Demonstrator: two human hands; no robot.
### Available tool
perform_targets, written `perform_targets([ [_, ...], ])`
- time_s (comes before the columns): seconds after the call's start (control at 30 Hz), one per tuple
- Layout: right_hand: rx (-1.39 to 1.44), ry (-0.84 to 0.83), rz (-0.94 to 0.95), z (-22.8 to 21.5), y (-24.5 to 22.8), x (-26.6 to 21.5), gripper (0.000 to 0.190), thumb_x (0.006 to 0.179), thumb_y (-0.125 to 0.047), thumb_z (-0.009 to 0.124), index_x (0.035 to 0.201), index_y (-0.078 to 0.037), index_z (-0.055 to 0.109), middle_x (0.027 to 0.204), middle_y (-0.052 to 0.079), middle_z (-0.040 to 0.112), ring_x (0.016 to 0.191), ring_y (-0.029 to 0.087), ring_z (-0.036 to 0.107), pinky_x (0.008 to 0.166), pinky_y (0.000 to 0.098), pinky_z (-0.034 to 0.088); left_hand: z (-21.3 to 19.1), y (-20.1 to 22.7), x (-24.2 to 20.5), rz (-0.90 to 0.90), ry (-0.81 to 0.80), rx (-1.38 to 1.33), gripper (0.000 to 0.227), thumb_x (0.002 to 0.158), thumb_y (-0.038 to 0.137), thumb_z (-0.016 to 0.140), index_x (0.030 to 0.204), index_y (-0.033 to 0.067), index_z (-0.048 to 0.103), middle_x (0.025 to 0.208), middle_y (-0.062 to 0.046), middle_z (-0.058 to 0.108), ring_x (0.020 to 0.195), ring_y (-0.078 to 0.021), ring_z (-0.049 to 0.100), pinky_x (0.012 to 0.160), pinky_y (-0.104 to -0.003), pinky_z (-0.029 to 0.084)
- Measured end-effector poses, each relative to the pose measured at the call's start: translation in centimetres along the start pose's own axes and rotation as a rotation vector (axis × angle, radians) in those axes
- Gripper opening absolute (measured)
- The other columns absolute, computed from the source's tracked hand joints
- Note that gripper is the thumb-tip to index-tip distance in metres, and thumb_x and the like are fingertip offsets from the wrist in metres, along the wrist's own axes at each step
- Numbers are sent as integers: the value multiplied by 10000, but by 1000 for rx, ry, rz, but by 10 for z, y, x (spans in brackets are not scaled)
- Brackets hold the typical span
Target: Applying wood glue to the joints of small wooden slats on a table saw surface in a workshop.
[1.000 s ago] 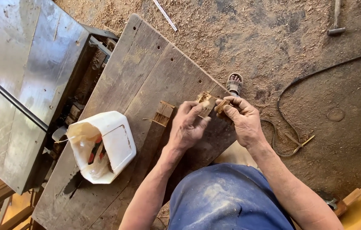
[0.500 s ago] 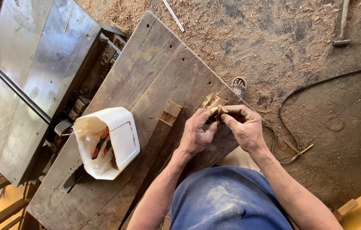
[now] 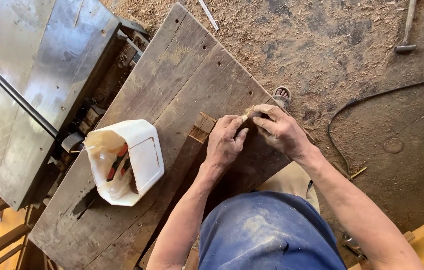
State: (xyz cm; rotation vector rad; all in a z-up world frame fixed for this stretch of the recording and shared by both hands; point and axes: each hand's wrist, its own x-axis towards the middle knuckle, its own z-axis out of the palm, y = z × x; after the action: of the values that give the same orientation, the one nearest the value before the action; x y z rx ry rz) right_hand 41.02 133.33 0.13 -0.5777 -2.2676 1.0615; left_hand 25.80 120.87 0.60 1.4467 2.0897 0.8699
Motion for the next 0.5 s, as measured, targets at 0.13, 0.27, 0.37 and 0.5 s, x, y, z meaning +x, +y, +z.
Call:
perform_targets([
  [0.13, 88, 16, 96, -1, 6, -5, 275, 809, 11, 762, 1065, -88, 770, 1206, 124, 698, 1098, 335, 701, 901, 430, 595, 11, -10, -1, -25, 47, -14, 336, 879, 208, 774, 1209, 164, 726, 1043, -72, 691, 983, -296, 705, 858, -399, 596],
  [0.27, 127, 70, 236, 11, 16, -15, 179, 844, -56, 805, 1009, -121, 786, 1159, 63, 737, 1070, 285, 722, 896, 392, 593, 6, 6, 10, -15, 54, -38, 399, 867, 219, 792, 1253, 162, 707, 1034, -90, 685, 979, -321, 702, 848, -432, 599],
  [0.37, 121, 85, 313, 13, 15, -16, 212, 832, -81, 819, 1026, -160, 787, 1143, 45, 740, 1088, 269, 714, 910, 400, 588, 16, -4, 13, 59, 68, 65, 403, 845, 205, 817, 1233, 155, 719, 1036, -80, 681, 992, -295, 703, 860, -400, 603],
  [0.5, 90, 154, 309, 2, 3, -7, 270, 808, -65, 825, 1070, -123, 790, 1059, 101, 754, 1019, 329, 718, 887, 435, 591, 13, 1, 15, 67, 73, 85, 346, 846, 210, 823, 1173, 131, 741, 1007, -83, 672, 960, -296, 701, 841, -394, 602],
])
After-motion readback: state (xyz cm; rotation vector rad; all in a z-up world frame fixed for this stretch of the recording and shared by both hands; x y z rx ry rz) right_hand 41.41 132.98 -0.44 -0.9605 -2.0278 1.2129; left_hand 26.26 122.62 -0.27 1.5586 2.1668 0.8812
